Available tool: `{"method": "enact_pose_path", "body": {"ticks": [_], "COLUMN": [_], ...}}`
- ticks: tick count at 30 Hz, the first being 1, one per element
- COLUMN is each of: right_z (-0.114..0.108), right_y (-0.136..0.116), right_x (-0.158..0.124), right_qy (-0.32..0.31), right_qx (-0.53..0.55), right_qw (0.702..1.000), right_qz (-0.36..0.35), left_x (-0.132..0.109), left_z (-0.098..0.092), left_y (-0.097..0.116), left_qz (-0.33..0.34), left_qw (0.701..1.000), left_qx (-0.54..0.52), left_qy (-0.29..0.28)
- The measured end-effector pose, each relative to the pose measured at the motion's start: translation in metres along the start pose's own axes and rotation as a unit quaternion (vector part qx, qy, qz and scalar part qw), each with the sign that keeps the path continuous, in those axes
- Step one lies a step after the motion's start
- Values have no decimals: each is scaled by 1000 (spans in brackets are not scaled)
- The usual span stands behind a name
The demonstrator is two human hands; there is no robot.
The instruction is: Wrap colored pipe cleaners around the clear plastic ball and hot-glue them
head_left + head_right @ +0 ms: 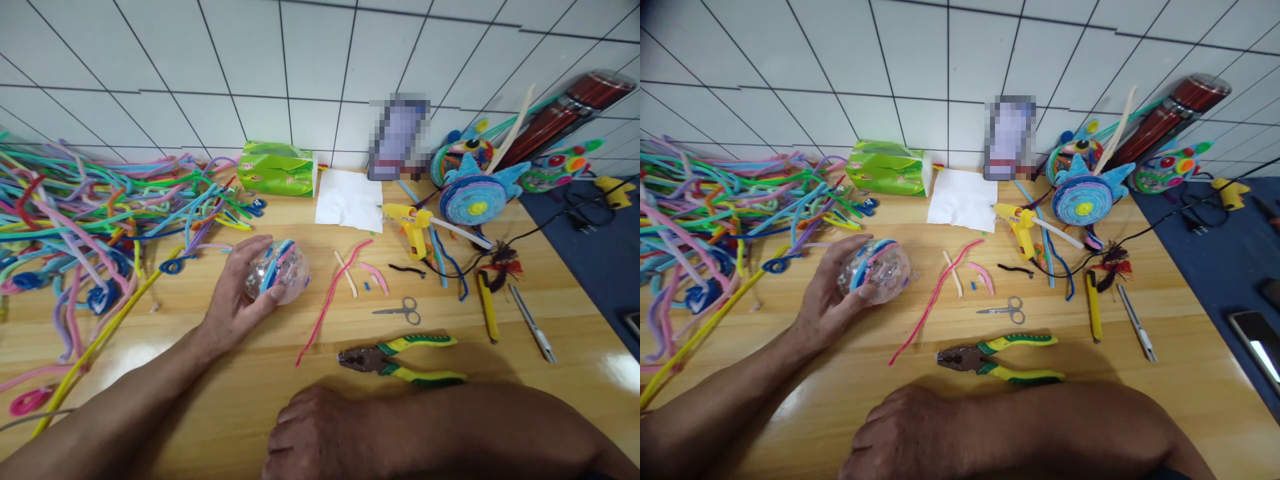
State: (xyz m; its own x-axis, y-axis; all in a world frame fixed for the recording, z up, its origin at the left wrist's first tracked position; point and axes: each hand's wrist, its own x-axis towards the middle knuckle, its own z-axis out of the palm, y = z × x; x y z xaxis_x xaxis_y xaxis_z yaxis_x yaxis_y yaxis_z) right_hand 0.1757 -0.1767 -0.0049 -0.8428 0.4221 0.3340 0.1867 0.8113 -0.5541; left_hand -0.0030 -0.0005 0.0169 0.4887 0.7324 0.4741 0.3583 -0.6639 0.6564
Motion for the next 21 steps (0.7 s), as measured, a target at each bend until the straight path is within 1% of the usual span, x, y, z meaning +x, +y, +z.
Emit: {"method": "enact_pose_path", "body": {"ticks": [4, 8, 12, 17, 21], "right_z": [-2, -4, -1, 4, 2], "right_y": [0, -1, 0, 0, 0], "right_x": [2, 2, 1, -1, -1], "right_qy": [-15, -23, -21, 19, -3], "right_qx": [4, 6, 9, 2, 1], "right_qw": [1000, 1000, 1000, 1000, 1000], "right_qz": [1, -1, -2, -7, -8], "left_x": [0, 0, 0, 0, 0], "left_z": [0, 0, -1, 0, 1], "left_y": [-1, -1, -1, 0, 0], "left_qz": [-13, 4, 10, -15, -16], "left_qw": [1000, 1000, 1000, 1000, 1000], "left_qx": [3, -4, -1, 9, 7], "left_qy": [-3, -1, -1, -4, -3]}}
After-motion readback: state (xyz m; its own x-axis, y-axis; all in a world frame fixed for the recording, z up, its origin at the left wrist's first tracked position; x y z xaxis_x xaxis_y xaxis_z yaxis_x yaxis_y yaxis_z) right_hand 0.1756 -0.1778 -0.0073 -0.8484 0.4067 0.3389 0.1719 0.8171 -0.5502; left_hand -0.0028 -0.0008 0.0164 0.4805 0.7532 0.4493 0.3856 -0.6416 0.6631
